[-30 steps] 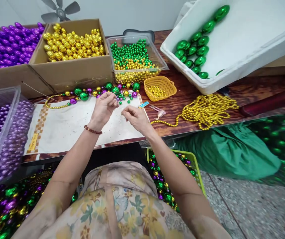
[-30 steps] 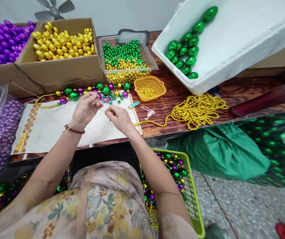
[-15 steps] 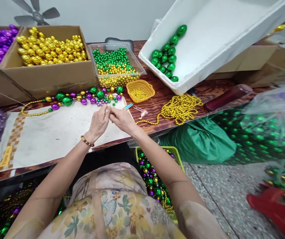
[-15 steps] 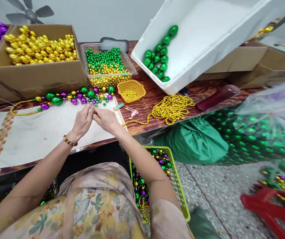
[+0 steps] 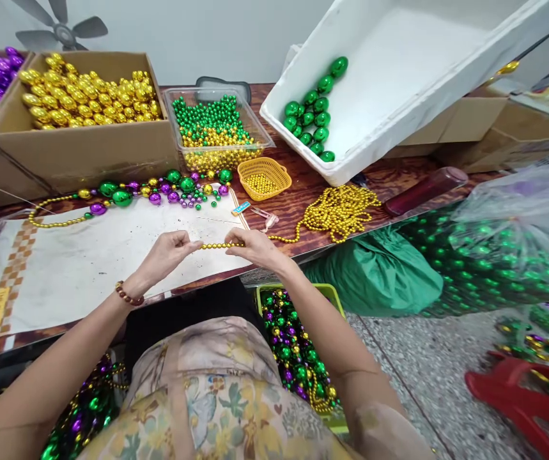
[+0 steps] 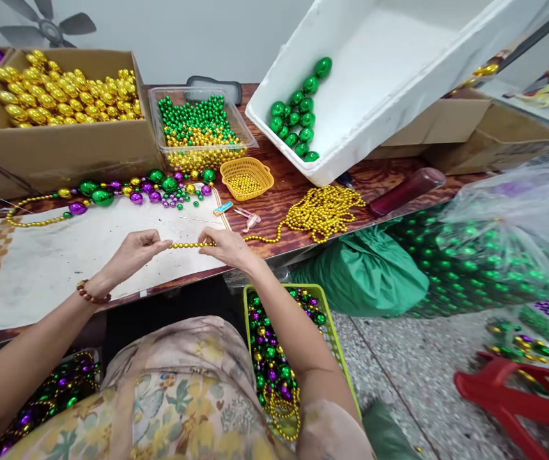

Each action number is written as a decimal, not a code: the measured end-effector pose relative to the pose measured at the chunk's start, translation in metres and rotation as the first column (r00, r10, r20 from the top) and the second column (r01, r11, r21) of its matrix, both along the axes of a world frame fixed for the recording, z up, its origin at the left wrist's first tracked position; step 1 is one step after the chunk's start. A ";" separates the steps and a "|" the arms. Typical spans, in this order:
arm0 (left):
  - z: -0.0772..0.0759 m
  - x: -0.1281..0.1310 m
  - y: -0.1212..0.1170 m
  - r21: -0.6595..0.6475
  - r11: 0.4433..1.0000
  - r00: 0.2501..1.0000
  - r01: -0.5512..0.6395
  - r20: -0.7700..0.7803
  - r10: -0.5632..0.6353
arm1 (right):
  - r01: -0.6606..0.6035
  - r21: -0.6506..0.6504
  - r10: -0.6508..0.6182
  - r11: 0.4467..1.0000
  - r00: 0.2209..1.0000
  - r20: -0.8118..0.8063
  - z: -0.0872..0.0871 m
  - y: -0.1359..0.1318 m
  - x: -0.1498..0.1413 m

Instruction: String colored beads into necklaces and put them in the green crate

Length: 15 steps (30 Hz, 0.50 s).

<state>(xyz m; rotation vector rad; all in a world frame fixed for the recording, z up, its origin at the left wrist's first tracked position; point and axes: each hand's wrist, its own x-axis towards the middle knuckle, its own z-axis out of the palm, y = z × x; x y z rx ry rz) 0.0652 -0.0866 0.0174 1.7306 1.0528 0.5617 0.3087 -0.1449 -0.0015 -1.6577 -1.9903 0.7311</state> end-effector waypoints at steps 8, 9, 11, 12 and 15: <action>0.028 -0.041 0.002 -0.430 0.902 0.897 -0.045 0.380 0.226 | 0.131 -0.005 -0.129 0.991 0.980 0.151 -0.021 -0.019 0.075; 0.034 -0.047 0.005 -0.419 0.906 0.881 -0.053 0.407 0.240 | 0.145 0.011 -0.145 0.989 0.976 0.161 -0.020 -0.019 0.083; 0.048 -0.058 0.013 -0.390 0.919 0.860 -0.067 0.445 0.251 | 0.169 0.054 -0.176 0.984 0.972 0.159 -0.013 -0.016 0.097; 0.055 -0.062 0.017 -0.375 0.924 0.856 -0.076 0.451 0.253 | 0.182 0.081 -0.192 0.980 0.971 0.145 -0.007 -0.014 0.102; 0.073 -0.067 0.028 -0.330 0.938 0.870 -0.109 0.424 0.250 | 0.218 0.205 -0.235 0.954 0.970 0.058 0.020 -0.003 0.111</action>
